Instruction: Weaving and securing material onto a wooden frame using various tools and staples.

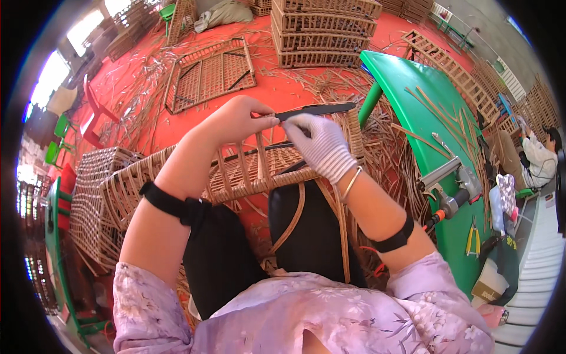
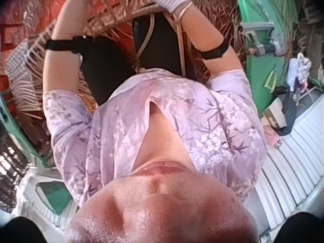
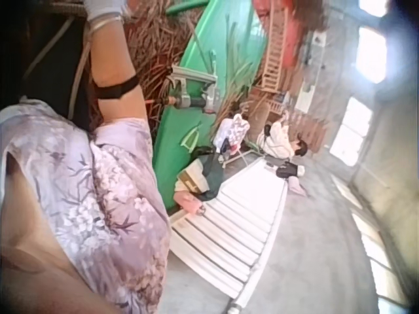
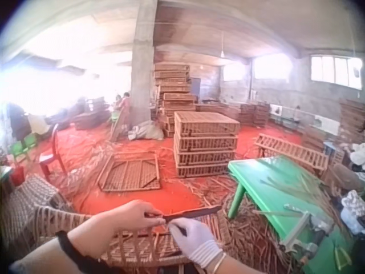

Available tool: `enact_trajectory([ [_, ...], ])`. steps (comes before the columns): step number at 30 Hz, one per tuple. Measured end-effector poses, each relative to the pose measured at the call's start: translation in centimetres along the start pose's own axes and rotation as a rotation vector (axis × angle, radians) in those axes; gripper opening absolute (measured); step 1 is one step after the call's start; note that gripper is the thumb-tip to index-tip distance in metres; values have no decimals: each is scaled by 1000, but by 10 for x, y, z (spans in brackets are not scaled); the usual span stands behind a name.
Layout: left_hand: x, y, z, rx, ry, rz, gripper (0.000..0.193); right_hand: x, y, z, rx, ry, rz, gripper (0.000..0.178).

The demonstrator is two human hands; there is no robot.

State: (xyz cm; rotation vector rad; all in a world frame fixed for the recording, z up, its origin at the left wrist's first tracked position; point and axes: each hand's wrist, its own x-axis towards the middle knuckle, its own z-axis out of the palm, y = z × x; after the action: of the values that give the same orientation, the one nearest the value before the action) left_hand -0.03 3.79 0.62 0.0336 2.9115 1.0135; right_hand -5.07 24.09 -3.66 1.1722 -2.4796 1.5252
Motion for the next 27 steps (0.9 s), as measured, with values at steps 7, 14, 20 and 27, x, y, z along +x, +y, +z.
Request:
enact_trajectory([
  [7, 7, -1, -3, -149, -122, -66, 35, 3, 34, 24, 135, -151, 168, 29],
  [14, 2, -6, 2, -137, -59, -36, 38, 1, 33, 38, 350, -27, 297, 32],
  [20, 1, -12, 5, -130, -38, 47, 38, -4, 24, 34, 291, -45, 359, 32],
  [27, -9, 2, -2, -20, -28, -1, 75, 4, -17, 12, 414, 131, 324, 35],
])
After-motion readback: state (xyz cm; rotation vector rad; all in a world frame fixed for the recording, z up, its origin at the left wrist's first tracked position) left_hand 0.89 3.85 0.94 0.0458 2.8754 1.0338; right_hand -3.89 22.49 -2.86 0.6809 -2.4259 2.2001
